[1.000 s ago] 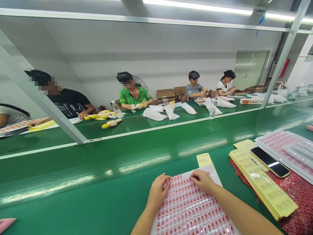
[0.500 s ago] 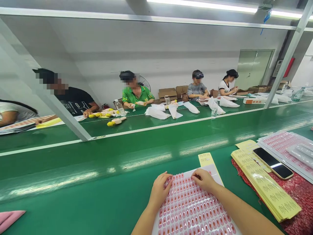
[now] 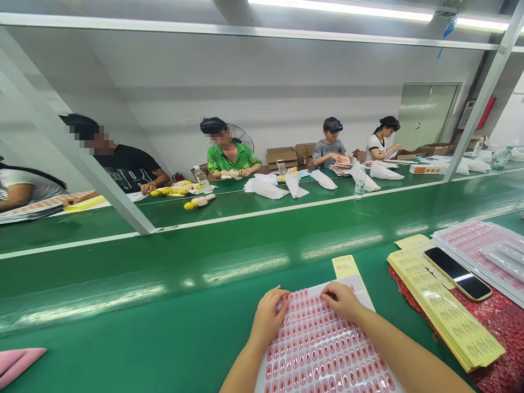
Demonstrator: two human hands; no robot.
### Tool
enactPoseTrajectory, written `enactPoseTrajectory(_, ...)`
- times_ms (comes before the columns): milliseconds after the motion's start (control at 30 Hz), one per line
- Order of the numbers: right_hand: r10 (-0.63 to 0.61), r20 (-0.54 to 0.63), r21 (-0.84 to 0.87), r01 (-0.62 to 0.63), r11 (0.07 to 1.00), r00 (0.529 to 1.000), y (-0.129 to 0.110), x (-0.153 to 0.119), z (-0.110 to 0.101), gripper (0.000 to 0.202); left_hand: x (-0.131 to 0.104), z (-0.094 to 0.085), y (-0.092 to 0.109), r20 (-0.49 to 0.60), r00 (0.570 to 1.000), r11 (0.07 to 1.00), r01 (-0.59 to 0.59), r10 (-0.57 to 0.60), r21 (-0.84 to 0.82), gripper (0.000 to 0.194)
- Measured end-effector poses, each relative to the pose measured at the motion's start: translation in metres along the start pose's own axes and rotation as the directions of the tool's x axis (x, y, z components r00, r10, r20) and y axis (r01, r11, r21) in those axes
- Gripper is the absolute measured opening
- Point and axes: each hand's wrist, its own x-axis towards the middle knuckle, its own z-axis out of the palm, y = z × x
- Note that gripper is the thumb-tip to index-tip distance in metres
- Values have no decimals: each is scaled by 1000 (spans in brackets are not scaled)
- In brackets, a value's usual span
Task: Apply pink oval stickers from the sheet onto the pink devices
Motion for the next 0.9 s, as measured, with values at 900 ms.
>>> enactPoseTrajectory(900, -5, -7, 8, 5, 1000, 1000, -1, 1, 1, 14, 0, 1, -3, 14, 1000, 1000, 11, -12, 12, 24)
